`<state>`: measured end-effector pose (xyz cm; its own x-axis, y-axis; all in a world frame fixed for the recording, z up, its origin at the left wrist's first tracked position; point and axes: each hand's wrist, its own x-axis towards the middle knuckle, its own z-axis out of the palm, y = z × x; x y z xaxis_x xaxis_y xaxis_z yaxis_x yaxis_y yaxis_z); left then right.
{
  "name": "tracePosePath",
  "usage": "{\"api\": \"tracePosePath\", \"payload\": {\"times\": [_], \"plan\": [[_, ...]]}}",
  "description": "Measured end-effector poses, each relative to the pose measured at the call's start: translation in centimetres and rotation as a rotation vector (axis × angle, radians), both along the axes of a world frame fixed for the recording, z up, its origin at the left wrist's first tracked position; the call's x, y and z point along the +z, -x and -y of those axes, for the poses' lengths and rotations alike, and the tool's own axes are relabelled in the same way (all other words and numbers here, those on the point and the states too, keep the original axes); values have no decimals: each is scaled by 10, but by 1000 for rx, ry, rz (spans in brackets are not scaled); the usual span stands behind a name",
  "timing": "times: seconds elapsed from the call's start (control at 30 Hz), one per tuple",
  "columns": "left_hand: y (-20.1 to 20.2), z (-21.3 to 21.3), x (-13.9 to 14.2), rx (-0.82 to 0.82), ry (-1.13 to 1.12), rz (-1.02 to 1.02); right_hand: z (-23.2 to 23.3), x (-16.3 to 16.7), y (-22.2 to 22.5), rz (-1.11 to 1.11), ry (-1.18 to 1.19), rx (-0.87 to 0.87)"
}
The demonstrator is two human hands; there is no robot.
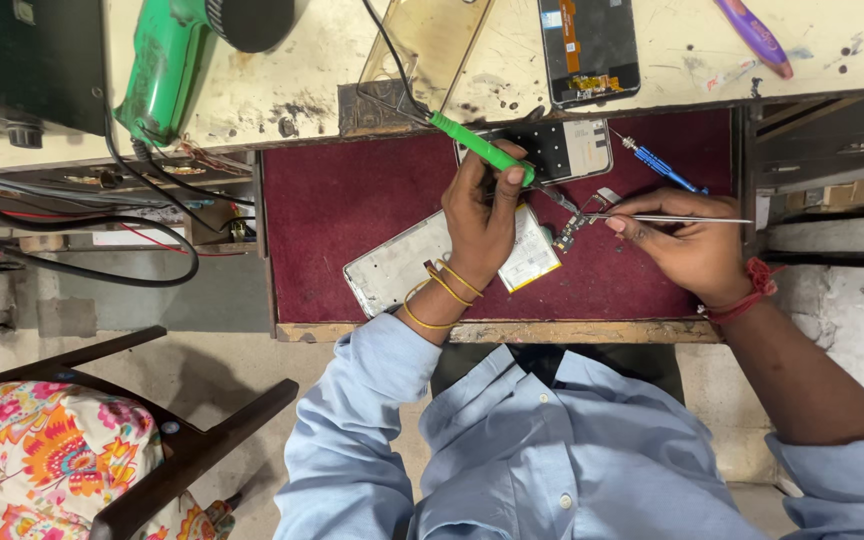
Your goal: The person solders a small component on a disassembled phone part using a soldering iron, then brushes the phone frame and battery area with a toothbrush, unscrews a screw from the phone body with a screwdriver, and fits the screen assembly onto the phone frame, pressing it together by hand.
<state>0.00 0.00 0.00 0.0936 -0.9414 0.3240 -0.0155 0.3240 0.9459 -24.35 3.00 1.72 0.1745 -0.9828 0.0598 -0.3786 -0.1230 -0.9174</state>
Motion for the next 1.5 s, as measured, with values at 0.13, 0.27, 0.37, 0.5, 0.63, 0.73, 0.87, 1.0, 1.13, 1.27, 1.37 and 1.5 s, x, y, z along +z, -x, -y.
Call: {"api": "tracePosePath", "payload": {"times": [0.13, 0.27, 0.37, 0.5, 0.63, 0.73, 0.87, 1.0, 1.13, 1.27, 1.37, 1.5], "plan": [[0, -3, 0, -13, -47, -24, -3, 2, 0, 44, -15, 10], [0, 1, 7, -16, -34, -6, 1, 9, -2, 11, 49, 20], [2, 0, 4, -28, -32, -30, 0, 5, -1, 54, 39, 33], [0, -3, 2, -12, -46, 14, -1, 1, 1, 71, -1, 14], [3, 1, 4, -18, -44, -26, 1, 2, 1, 89, -47, 3], [2, -4, -1, -27, -62, -55, -4, -1, 2, 145, -70, 8], [2, 2, -2, -40, -52, -57, 3, 1, 3, 30, 0, 16], [2, 0, -1, -29, -58, -47, 1, 1, 2, 140, -47, 32], [2, 0, 0, -51, -60, -82, 0, 1, 2, 74, -9, 11], [1, 0, 0, -33, -74, -28, 1, -1, 3, 130, -44, 30], [2, 0, -1, -36, -41, -38, 1, -2, 3, 117, -43, 11], [2, 0, 0, -30, -68, -26, -1, 0, 3, 97, -44, 16]]}}
